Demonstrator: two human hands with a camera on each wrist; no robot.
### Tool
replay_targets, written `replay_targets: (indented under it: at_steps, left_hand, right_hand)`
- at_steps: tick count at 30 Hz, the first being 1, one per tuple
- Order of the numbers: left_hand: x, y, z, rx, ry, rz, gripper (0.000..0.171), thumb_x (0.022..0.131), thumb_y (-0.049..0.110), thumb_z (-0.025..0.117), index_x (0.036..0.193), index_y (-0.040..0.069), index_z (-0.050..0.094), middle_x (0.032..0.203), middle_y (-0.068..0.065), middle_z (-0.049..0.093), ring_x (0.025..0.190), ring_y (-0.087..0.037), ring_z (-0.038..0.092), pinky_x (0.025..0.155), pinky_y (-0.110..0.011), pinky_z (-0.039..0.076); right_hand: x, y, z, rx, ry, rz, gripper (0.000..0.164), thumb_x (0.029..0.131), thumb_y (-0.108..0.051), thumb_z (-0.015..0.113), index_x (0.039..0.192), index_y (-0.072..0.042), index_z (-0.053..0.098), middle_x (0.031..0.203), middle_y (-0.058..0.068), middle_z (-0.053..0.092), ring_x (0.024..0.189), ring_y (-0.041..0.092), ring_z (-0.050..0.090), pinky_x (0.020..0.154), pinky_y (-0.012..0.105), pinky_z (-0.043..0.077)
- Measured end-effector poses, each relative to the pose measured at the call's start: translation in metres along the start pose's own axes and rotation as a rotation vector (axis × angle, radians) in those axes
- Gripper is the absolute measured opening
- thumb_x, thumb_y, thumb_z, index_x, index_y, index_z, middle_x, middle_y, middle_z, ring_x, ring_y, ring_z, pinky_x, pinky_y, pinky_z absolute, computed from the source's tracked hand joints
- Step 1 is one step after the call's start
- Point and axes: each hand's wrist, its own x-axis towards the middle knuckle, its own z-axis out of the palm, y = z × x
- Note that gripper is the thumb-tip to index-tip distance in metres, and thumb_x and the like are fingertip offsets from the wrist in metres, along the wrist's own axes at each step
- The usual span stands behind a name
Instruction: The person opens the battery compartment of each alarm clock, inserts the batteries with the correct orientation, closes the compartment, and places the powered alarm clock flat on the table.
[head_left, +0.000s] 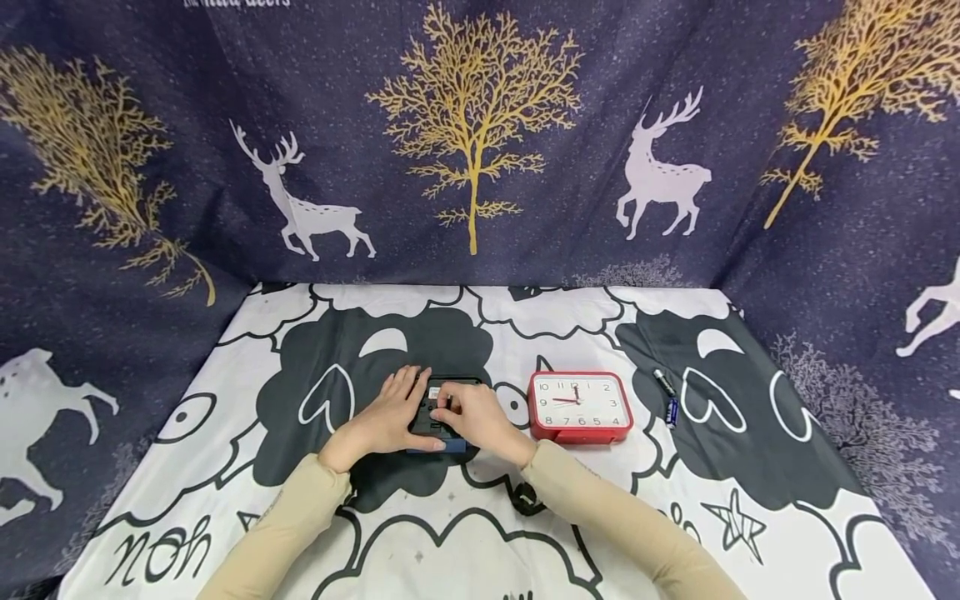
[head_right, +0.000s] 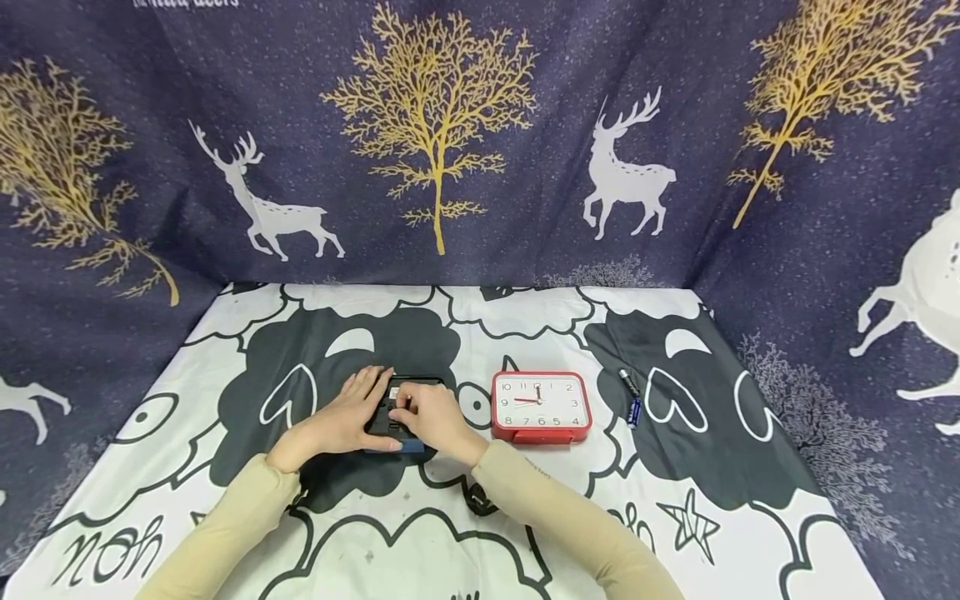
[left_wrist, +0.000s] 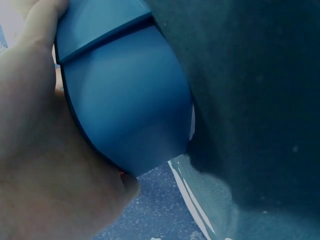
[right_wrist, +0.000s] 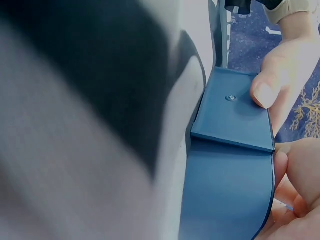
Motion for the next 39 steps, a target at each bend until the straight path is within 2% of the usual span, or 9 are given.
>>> replay_targets:
  at_steps: [9,15,20,24,28,33,39]
  left_hand:
    - [-0.001,-0.002,0.002,0.005,0.021,0.012,0.11,0.081,0.05,0.073,0.151,-0.01,0.013,0.156,-0.034,0.013,0.145,-0.048,0.012,0.114,-0.063,0.015]
    - [-0.002,-0.003,0.003,-0.006,0.034,0.019,0.11,0.081,0.05,0.073,0.15,-0.01,0.014,0.155,-0.034,0.013,0.145,-0.048,0.013,0.114,-0.064,0.014]
    - [-0.001,-0.004,0.005,0.009,0.044,0.029,0.11,0.081,0.05,0.073,0.15,-0.011,0.013,0.155,-0.034,0.013,0.145,-0.049,0.013,0.114,-0.063,0.015]
    - [-0.001,-0.004,0.006,0.014,0.052,0.029,0.109,0.081,0.05,0.073,0.151,-0.01,0.013,0.155,-0.034,0.014,0.144,-0.049,0.014,0.114,-0.063,0.015]
    - [-0.001,-0.004,0.007,0.011,0.069,0.04,0.109,0.08,0.05,0.074,0.15,-0.01,0.016,0.154,-0.034,0.017,0.144,-0.048,0.016,0.113,-0.064,0.016]
    - [0.0,-0.007,0.01,0.011,0.094,0.055,0.108,0.079,0.05,0.074,0.15,-0.01,0.018,0.153,-0.034,0.019,0.143,-0.049,0.017,0.113,-0.064,0.018]
    - [0.0,-0.009,0.012,0.008,0.11,0.062,0.108,0.079,0.05,0.075,0.149,-0.01,0.019,0.153,-0.033,0.02,0.143,-0.049,0.018,0.112,-0.065,0.018]
  right_hand:
    - [0.0,0.001,0.0,-0.028,0.018,-0.012,0.007,0.092,-0.016,0.066,0.087,-0.012,0.063,0.057,-0.002,0.055,0.046,0.0,0.042,0.047,0.015,0.033]
    - [-0.001,0.0,-0.005,0.009,-0.061,-0.043,0.018,0.084,-0.027,0.076,0.086,-0.014,0.064,0.061,-0.003,0.057,0.051,-0.001,0.045,0.052,0.016,0.035]
    - [-0.001,-0.003,-0.006,0.004,-0.063,-0.028,0.02,0.081,-0.028,0.079,0.084,-0.015,0.064,0.06,-0.002,0.056,0.051,0.001,0.044,0.051,0.017,0.035]
    - [-0.003,-0.004,-0.004,-0.049,-0.057,-0.027,0.02,0.082,-0.03,0.077,0.085,-0.016,0.063,0.06,-0.005,0.052,0.052,0.001,0.043,0.051,0.017,0.034]
    - [-0.006,-0.006,-0.003,-0.109,-0.042,-0.072,0.019,0.084,-0.03,0.074,0.086,-0.016,0.062,0.066,-0.004,0.052,0.057,0.003,0.046,0.052,0.016,0.035]
    - [-0.008,-0.01,-0.004,-0.199,-0.025,-0.144,0.017,0.085,-0.027,0.073,0.089,-0.014,0.063,0.078,0.001,0.057,0.064,0.008,0.054,0.056,0.017,0.043]
    - [-0.009,-0.015,-0.003,-0.292,-0.023,-0.149,0.015,0.087,-0.027,0.071,0.093,-0.014,0.066,0.095,0.003,0.058,0.074,0.011,0.061,0.064,0.022,0.052]
